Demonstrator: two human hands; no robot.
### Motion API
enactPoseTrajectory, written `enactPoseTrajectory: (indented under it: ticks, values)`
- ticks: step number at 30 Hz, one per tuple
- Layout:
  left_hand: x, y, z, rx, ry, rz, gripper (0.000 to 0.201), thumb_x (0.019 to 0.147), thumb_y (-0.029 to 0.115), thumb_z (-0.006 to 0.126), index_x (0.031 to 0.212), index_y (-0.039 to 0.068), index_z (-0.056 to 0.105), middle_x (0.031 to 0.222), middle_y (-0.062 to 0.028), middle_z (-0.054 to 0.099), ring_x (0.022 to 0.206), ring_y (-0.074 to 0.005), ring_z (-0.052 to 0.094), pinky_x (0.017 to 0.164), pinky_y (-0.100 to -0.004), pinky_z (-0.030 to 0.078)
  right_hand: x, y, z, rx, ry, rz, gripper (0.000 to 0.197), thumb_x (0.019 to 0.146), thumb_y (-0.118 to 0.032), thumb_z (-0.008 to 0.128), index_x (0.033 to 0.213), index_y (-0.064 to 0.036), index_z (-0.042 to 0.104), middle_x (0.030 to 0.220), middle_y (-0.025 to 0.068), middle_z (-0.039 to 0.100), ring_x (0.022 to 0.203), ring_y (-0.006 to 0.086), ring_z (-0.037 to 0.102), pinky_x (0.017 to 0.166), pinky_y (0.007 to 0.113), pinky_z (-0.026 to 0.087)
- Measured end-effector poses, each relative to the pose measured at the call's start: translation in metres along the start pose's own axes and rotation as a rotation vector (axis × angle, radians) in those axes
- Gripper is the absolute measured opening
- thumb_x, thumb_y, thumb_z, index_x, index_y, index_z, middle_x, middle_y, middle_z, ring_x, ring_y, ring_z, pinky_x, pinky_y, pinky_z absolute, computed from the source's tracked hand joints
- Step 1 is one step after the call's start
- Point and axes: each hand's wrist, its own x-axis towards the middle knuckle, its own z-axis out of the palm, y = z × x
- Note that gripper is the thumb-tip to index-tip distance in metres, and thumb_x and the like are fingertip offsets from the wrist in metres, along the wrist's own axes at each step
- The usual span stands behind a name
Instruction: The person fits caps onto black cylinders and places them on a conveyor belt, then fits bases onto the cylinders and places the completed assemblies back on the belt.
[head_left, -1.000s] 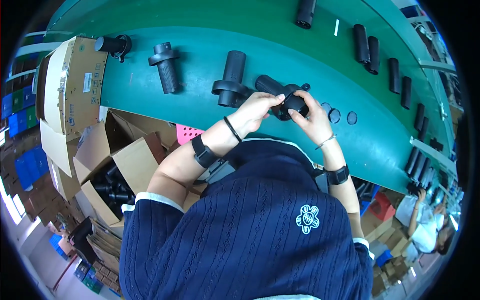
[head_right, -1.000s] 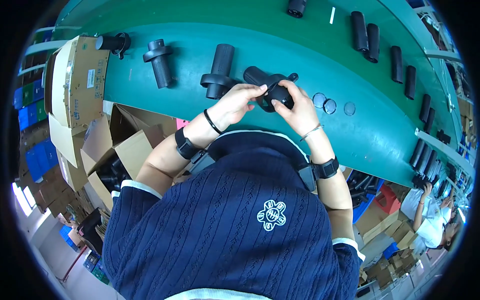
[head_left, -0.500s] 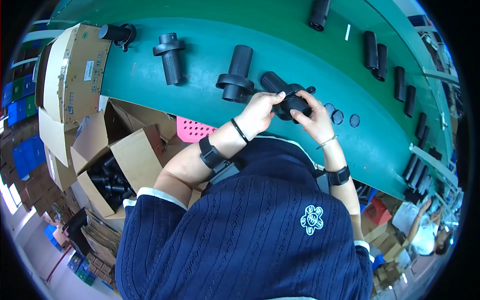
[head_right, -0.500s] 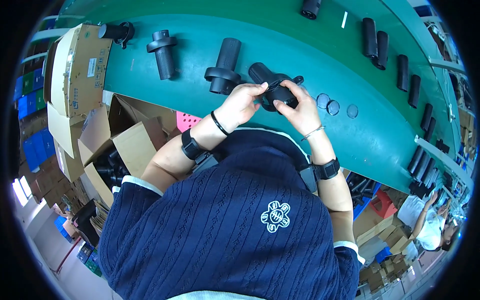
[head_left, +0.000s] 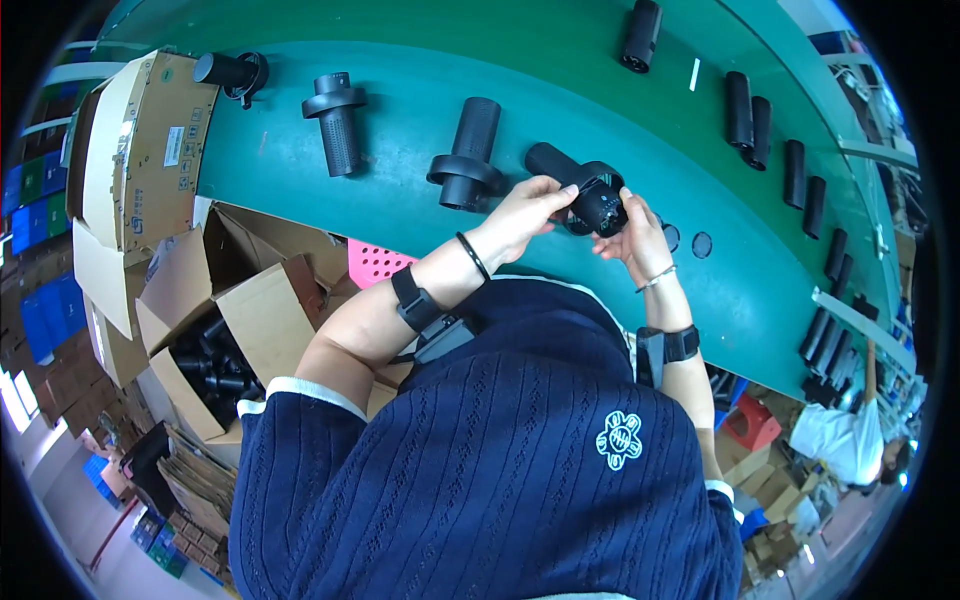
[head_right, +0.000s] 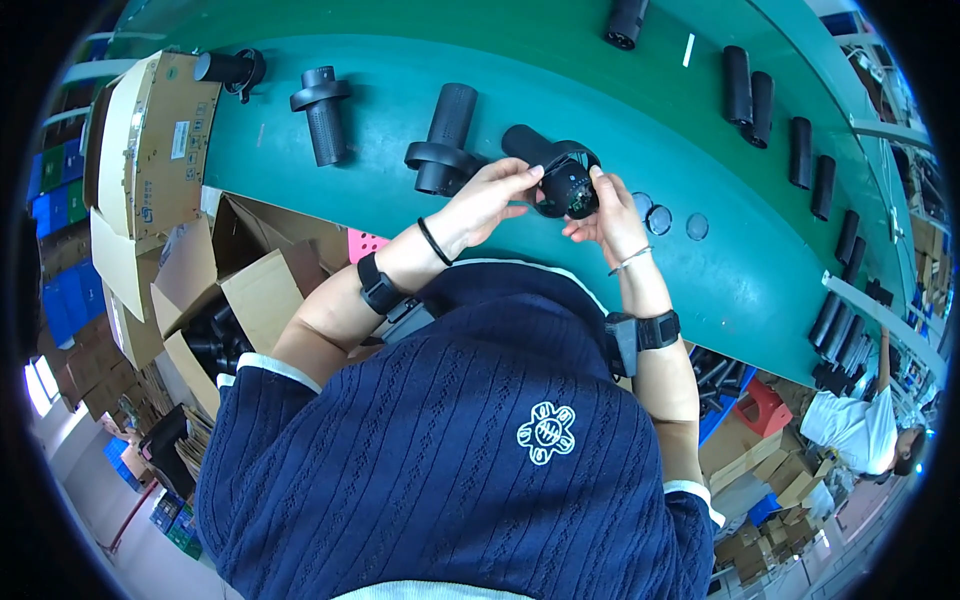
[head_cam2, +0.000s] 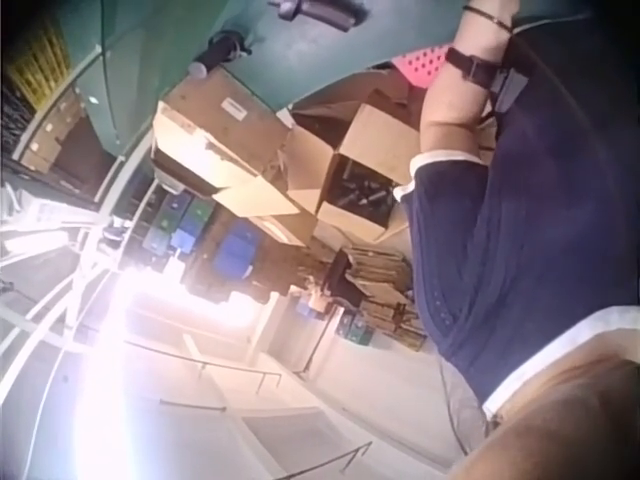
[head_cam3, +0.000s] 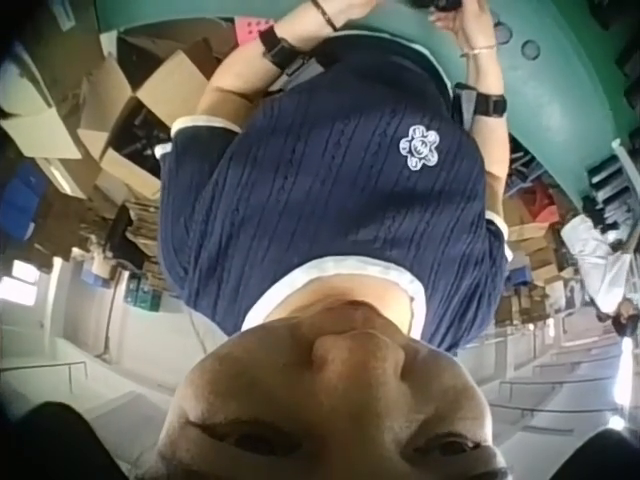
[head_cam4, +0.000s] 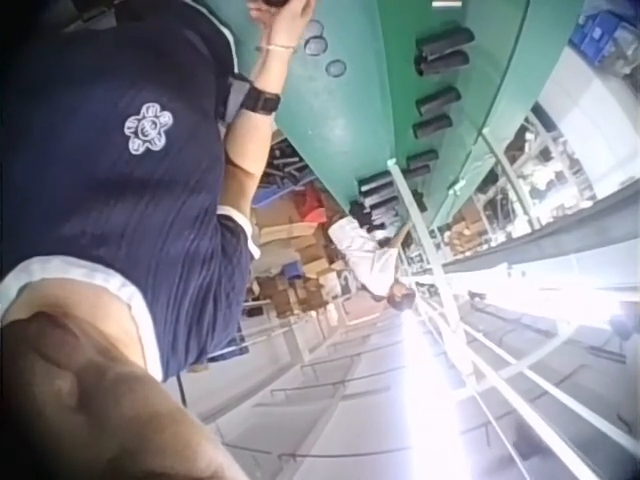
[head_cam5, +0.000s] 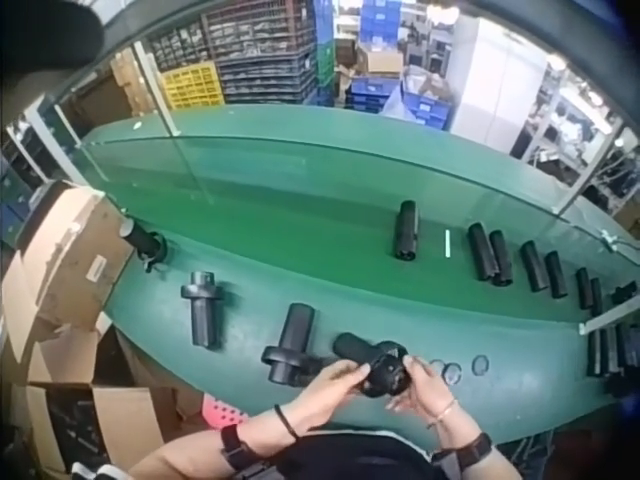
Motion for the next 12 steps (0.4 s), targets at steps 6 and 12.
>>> enactPoseTrajectory:
  ticks: [6, 12]
  values:
    - [0.008, 0.007, -0.001, -0.062, 0.005, 0.025, 0.017, 0.088, 0.037, 0.066, 0.087, 0.020, 0.062, 0.090, 0.0066, 0.059, 0.081, -0.0073, 0.052, 0.076, -0.0306, 0.034, -0.001, 0.007, 0.003, -0.468, 0.172, -0.388, 0.039, 0.090, -0.035, 0.061, 0.111, -0.0030, 0.051, 0.089, 0.0126, 0.061, 0.068, 0.0179, 0.063, 0.047, 0.024, 0.050]
    - [0.015, -0.002, -0.008, -0.195, 0.002, -0.042, 0.021, 0.086, 0.035, 0.069, 0.098, 0.019, 0.064, 0.094, 0.0026, 0.062, 0.088, -0.0112, 0.053, 0.080, -0.0318, 0.030, -0.004, 0.008, 0.003, -0.863, 0.155, -0.562, 0.051, 0.074, -0.028, 0.079, 0.110, -0.0046, 0.052, 0.105, 0.0087, 0.059, 0.099, 0.0201, 0.058, 0.076, 0.031, 0.049]
